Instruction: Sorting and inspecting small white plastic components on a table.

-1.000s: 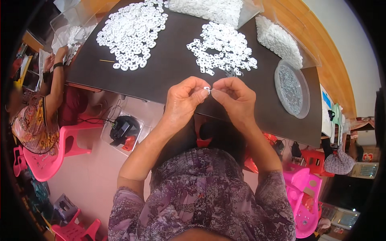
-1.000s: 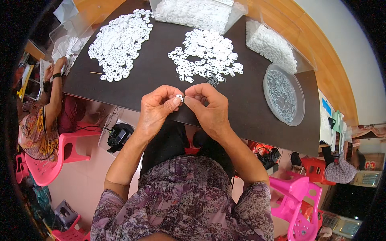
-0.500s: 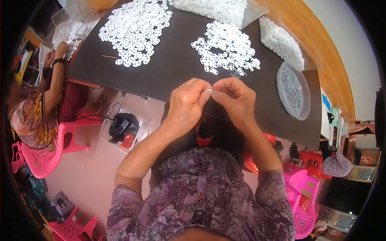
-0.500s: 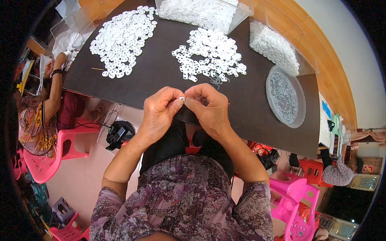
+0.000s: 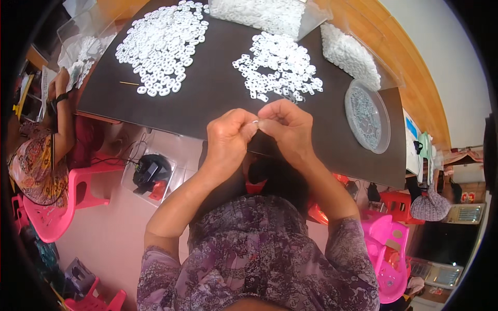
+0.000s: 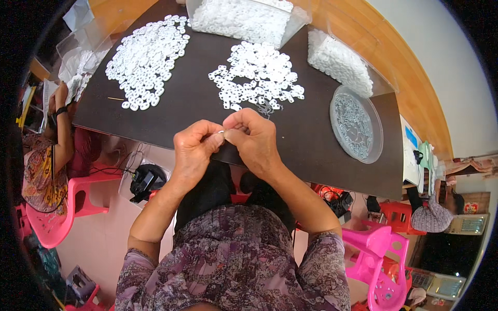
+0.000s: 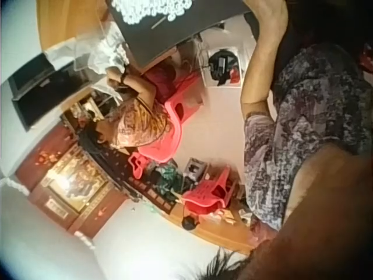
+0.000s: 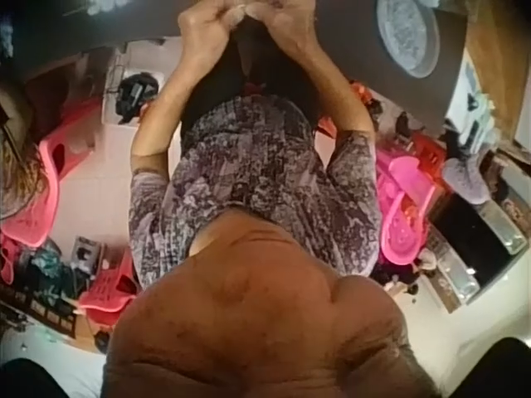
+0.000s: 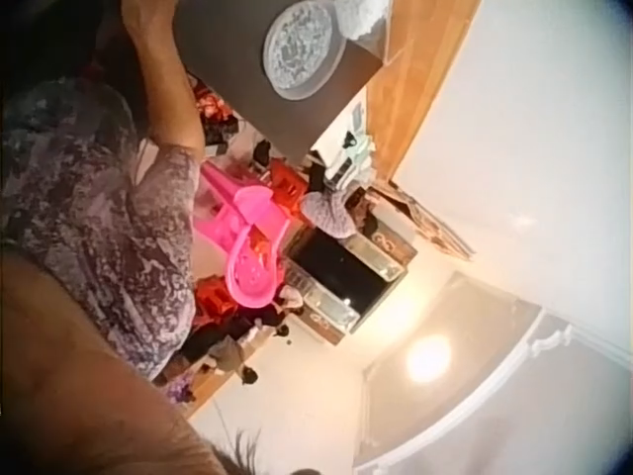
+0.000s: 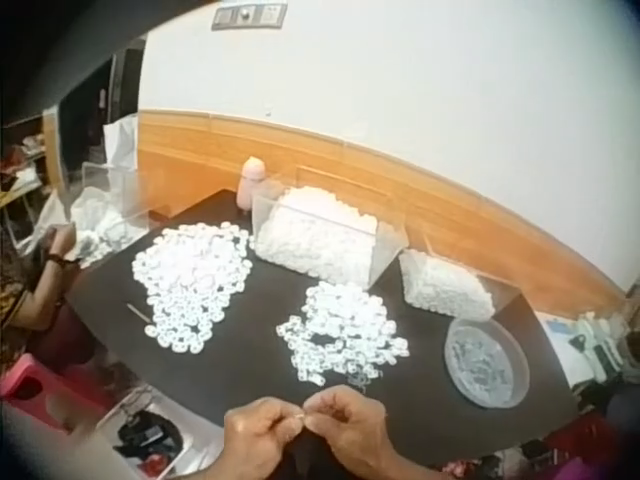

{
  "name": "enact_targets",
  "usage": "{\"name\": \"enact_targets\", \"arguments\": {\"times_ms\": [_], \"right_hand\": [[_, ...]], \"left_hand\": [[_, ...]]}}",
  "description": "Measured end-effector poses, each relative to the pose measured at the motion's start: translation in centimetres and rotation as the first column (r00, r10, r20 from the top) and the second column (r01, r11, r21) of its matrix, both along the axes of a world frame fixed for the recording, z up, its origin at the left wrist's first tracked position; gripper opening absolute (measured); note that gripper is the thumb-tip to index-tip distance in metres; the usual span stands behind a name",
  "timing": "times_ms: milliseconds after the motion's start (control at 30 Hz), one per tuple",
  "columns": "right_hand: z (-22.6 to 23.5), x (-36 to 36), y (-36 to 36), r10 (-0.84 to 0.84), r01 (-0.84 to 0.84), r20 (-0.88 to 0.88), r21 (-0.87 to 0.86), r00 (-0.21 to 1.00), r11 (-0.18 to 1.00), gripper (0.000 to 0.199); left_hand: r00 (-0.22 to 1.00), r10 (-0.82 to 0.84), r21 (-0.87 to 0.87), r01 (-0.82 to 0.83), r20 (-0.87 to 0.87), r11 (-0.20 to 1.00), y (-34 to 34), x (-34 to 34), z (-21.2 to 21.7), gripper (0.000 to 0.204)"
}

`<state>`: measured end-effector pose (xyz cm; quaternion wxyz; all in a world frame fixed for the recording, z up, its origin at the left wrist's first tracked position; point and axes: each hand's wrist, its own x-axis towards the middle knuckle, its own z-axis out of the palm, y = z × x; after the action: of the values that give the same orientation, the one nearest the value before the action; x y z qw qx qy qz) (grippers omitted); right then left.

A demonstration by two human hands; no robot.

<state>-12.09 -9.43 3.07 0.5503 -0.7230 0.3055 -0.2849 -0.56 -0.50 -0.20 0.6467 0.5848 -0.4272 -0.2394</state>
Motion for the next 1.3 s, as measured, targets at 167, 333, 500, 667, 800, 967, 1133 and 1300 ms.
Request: {"name": "enact_targets", "arguments": {"times_ms": [167,333,500,667,800,967,1133,1300], "right_hand": [[0.3,0.3,-0.5,0.021,-0.022,-0.02,-0.025,1.0,0.999,0.012],[1.9,-0.1,-3.4,-0.032,0.006,-0.111,-0.227,0.993,0.974,0.011],[0.2,-0.6,-10.5,-0.198,0.026,-0.242,-0.57,0.95,0.821,0.013],[-1.1,0.9,-11.3,-0.266,-0.177,-0.356,-0.835,0.896,0.521,0.011],[-1.1,1.5,-11.4,-0.314,-0.237,-0.438,-0.824,0.842,0.515,0.009],[-0.7,1.7,-11.5,-0.274,-0.239,-0.466,-0.775,0.841,0.585,0.009],[0.1,1.4,-10.5,-0.149,0.003,-0.275,-0.469,0.95,0.883,0.01],[1.8,0.8,-7.4,0.031,-0.028,-0.044,0.07,0.999,0.997,0.016]], "left_hand": [[0.945,-0.104,0.03,0.12,-0.31,0.992,-0.1,0.7,0.2,0.009],[0.865,-0.12,-0.001,0.137,-0.487,0.991,-0.7,1.0,-0.2,0.012],[0.841,-0.12,-0.007,0.137,-0.528,0.991,-1.0,1.1,-0.1,0.013],[0.844,-0.157,-0.047,0.155,-0.513,0.987,-0.9,1.1,-0.3,0.012],[0.839,-0.142,-0.039,0.143,-0.526,0.989,-0.9,1.0,-0.3,0.008],[0.85,-0.125,-0.032,0.127,-0.511,0.991,-0.9,1.0,-0.3,0.008],[0.831,-0.137,-0.034,0.141,-0.539,0.989,-0.7,1.2,-0.3,0.012],[0.815,-0.105,-0.034,0.104,-0.57,0.994,-0.6,1.2,0.1,0.014]]}}
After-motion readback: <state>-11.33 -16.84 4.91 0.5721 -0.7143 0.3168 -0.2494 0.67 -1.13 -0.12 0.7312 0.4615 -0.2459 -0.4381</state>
